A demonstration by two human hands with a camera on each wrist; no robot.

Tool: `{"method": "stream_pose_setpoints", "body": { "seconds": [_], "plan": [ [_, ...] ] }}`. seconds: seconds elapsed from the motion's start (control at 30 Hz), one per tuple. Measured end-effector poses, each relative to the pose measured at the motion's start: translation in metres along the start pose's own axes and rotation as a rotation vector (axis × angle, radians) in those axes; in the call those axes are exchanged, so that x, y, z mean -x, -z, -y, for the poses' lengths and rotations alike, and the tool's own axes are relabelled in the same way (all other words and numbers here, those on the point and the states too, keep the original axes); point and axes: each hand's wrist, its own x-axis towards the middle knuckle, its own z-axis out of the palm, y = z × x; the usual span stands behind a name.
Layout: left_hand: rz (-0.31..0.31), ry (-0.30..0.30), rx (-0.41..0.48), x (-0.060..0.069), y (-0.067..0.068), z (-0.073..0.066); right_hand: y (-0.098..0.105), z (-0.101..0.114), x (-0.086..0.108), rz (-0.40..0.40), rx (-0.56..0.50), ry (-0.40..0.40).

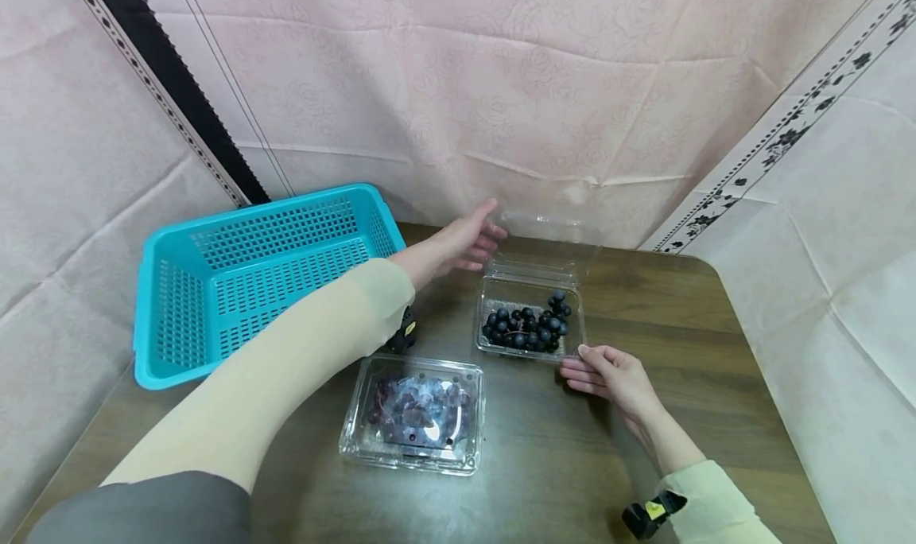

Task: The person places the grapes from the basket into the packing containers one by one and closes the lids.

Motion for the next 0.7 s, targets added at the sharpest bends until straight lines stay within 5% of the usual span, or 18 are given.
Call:
{"method": "stream_pose_setpoints", "body": {
  "seconds": [0.27,0.7],
  "plan": [
    [0.024,-0.016,-0.127,0.005,0.000,-0.003,0.001,-0.001,0.000,0.008,-0.014,-0.004],
    [0.120,-0.121,-0.489,0.020,0.002,-0.002,0.003,0.001,0.001,0.039,-0.020,-0.002]
  ]
}}
